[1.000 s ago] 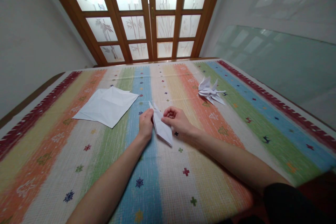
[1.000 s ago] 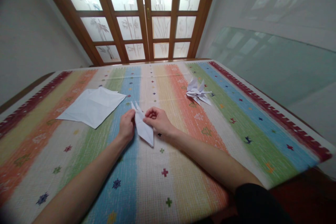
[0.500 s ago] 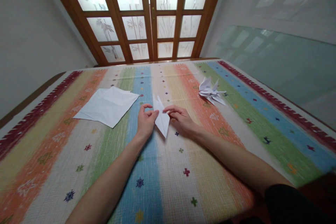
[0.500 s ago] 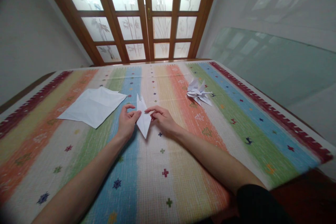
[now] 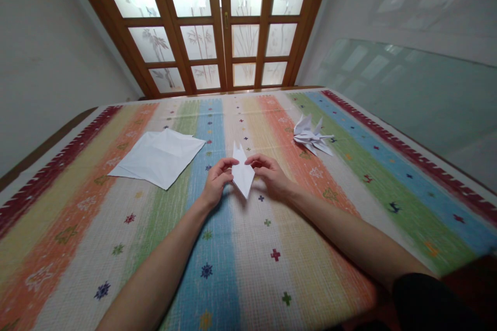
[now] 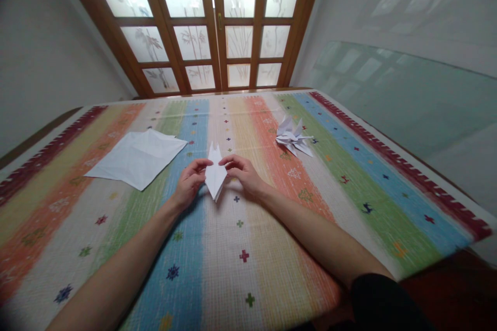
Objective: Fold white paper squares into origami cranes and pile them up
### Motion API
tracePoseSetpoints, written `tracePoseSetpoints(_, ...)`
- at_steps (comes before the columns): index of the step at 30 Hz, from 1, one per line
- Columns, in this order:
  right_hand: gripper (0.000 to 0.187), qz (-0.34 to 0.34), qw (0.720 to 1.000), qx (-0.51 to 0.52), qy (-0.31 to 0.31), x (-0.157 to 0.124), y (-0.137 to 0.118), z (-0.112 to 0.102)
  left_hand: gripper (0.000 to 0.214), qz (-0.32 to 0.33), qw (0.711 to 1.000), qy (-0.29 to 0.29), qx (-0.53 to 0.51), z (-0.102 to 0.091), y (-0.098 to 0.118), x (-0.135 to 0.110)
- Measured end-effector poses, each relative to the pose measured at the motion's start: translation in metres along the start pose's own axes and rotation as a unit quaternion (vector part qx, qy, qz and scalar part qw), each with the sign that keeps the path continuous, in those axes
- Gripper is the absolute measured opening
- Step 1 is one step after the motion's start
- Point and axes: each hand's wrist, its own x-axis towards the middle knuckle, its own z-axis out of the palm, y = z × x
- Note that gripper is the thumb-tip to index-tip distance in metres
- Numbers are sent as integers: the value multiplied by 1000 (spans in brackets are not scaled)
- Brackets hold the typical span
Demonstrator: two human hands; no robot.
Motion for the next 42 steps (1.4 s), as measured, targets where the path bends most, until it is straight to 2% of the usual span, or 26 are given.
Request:
tracePoseSetpoints(5,23,11,1000,29,4,1,5,-2,42,-16,998,-27,-51,0,0,0)
tracePoseSetpoints(9,23,8,999,42,-1,1,7,-3,36,-1,999,-22,-31,0,-1,0)
tracePoseSetpoints(14,20,-10,999,31,-20,0,7,-2,26,29,999,14,22,3,0,1)
tracePoseSetpoints(19,28,-19,999,13,-42,0,4,0,27,46,996,56,55,4,1,1)
tracePoseSetpoints(23,19,-26,1000,-1,-13,0,3,4,27,36,996,40,71,4,2,1)
tracePoseSetpoints(26,24,-27,1000,3,16,-1,2,7,31,26,996,27,84,6,1,0)
tracePoseSetpoints(33,27,-13,999,8,39,-3,1,15,39,19,996,54,63,12,1,-2)
tracePoseSetpoints(39,25,-33,993,-40,111,-5,0,20,39,16,998,64,21,19,0,-3)
tracePoseSetpoints(42,28,-41,988,-28,147,-5,0,24,44,9,998,68,2,22,-2,-3)
